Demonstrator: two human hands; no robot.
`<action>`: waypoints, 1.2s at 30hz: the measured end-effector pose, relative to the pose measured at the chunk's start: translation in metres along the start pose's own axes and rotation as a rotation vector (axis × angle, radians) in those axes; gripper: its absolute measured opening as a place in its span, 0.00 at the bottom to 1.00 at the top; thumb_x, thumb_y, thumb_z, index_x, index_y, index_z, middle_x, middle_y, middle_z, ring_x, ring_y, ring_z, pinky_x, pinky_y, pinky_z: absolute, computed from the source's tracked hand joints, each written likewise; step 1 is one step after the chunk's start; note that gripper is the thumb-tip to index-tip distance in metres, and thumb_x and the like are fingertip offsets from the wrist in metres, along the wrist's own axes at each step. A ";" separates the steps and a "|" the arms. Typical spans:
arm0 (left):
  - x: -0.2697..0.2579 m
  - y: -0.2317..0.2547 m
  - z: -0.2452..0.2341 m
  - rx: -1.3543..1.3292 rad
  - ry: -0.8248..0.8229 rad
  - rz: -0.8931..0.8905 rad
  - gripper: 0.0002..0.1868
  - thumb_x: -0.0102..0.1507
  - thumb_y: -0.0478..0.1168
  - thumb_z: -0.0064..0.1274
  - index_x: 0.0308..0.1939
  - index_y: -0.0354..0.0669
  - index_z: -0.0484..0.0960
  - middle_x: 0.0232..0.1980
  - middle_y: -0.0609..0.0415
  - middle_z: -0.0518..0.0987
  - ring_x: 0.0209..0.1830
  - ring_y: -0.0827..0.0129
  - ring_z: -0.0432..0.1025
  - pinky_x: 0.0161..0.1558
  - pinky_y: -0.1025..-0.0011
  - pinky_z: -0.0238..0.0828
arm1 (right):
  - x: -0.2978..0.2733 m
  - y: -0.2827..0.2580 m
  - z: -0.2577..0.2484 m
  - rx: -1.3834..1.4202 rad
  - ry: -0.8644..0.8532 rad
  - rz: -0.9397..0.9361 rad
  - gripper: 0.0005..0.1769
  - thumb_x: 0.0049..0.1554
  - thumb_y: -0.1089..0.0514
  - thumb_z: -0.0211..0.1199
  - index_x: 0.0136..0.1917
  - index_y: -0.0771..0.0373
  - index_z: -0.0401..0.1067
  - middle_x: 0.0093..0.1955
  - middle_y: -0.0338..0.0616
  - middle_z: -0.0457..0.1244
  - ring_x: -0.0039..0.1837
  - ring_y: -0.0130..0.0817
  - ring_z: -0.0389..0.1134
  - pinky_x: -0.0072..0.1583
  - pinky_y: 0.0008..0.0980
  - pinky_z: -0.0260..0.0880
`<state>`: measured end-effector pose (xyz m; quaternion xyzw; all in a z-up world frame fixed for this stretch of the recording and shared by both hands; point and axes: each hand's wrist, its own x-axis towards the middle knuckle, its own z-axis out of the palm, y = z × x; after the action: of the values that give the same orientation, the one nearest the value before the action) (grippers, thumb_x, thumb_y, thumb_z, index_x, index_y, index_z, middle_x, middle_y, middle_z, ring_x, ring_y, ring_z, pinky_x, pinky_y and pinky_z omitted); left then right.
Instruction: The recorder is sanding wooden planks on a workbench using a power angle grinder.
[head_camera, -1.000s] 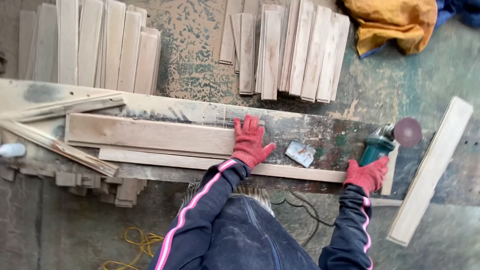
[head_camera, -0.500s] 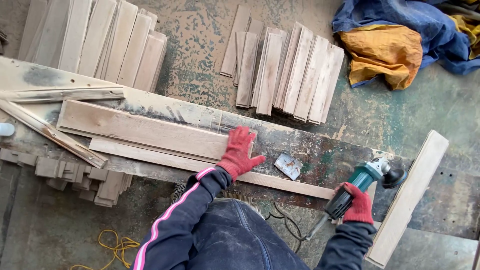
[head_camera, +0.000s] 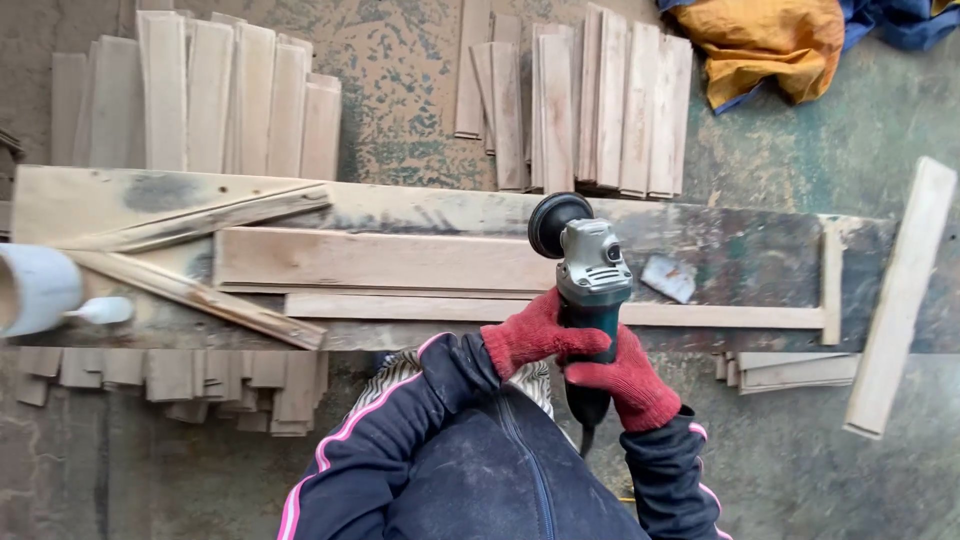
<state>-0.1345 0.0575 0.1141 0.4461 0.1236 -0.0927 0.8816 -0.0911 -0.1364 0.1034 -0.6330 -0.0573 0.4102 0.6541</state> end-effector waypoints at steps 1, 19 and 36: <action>-0.023 0.019 -0.008 -0.001 -0.001 0.003 0.40 0.48 0.42 0.78 0.62 0.46 0.78 0.51 0.45 0.83 0.53 0.59 0.79 0.53 0.61 0.79 | -0.002 -0.004 0.034 -0.003 0.000 -0.002 0.43 0.26 0.73 0.80 0.58 0.73 0.74 0.49 0.65 0.72 0.52 0.59 0.75 0.56 0.52 0.75; -0.131 -0.014 -0.066 -0.210 0.179 -0.053 0.20 0.68 0.52 0.58 0.55 0.41 0.82 0.48 0.35 0.80 0.59 0.49 0.75 0.65 0.56 0.67 | -0.077 -0.030 0.240 0.085 0.406 0.086 0.33 0.25 0.72 0.80 0.47 0.66 0.75 0.35 0.56 0.68 0.40 0.50 0.73 0.45 0.41 0.72; -0.113 -0.053 -0.065 -0.291 0.483 0.045 0.33 0.45 0.44 0.81 0.51 0.42 0.83 0.40 0.48 0.84 0.44 0.60 0.80 0.50 0.57 0.78 | -0.069 0.025 0.191 -0.420 0.255 0.152 0.38 0.26 0.57 0.89 0.49 0.64 0.74 0.39 0.55 0.66 0.46 0.45 0.68 0.49 0.44 0.71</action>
<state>-0.2653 0.0852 0.0709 0.3266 0.3322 0.0549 0.8832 -0.2616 -0.0323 0.1489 -0.8041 -0.0105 0.3541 0.4774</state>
